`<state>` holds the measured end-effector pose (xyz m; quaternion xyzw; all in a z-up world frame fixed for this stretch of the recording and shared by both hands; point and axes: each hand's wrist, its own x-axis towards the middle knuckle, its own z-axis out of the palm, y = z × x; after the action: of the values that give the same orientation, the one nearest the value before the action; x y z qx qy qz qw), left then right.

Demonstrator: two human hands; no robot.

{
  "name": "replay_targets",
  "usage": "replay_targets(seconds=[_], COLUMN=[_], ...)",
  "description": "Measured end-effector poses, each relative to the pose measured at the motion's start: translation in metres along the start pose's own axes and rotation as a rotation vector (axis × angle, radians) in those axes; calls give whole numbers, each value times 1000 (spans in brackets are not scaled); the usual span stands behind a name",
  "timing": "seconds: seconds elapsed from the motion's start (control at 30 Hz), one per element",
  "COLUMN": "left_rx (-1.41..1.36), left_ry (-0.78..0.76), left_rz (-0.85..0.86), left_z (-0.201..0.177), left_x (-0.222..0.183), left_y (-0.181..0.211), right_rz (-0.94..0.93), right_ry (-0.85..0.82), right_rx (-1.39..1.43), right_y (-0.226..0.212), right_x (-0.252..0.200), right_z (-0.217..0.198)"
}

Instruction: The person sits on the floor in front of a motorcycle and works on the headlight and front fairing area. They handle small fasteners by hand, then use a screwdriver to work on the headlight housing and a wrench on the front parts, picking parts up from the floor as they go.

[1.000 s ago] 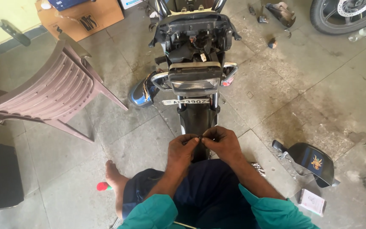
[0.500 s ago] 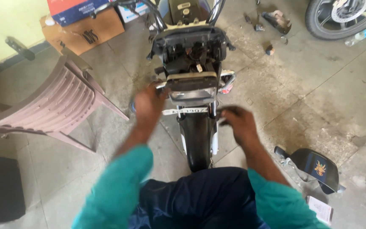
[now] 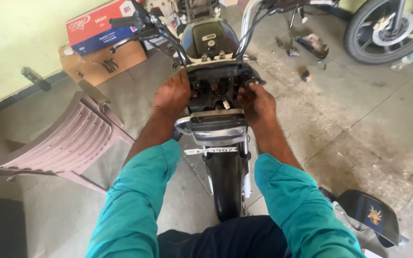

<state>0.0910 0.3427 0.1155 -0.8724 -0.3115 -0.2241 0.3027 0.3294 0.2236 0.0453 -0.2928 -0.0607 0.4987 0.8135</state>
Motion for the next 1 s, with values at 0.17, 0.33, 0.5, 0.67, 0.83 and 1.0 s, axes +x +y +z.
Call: replay_targets(seconds=[0.17,0.33,0.5,0.67,0.83,1.0], left_rx=[88,155,-1,-48,50,-179], left_ry=[15,33,103,108,40,177], left_rz=[7,-118,-209,-239,-237,-124], left_z=[35,57,51,58,46,8], left_x=[-7,-11,-9,-4,-3,-3], left_y=[0,11,17,18,20,40], right_rz=[-11,-35,-27,-44,-117,-228], right_ry=[-13,-44,-104,2,50,218], right_rx=[34,63,-80,-174,-359,-536], right_y=[10,14,1,4,17,29], right_x=[-15,-10,-19,-18,-7,-3], right_z=[24,24,29,28,28,38])
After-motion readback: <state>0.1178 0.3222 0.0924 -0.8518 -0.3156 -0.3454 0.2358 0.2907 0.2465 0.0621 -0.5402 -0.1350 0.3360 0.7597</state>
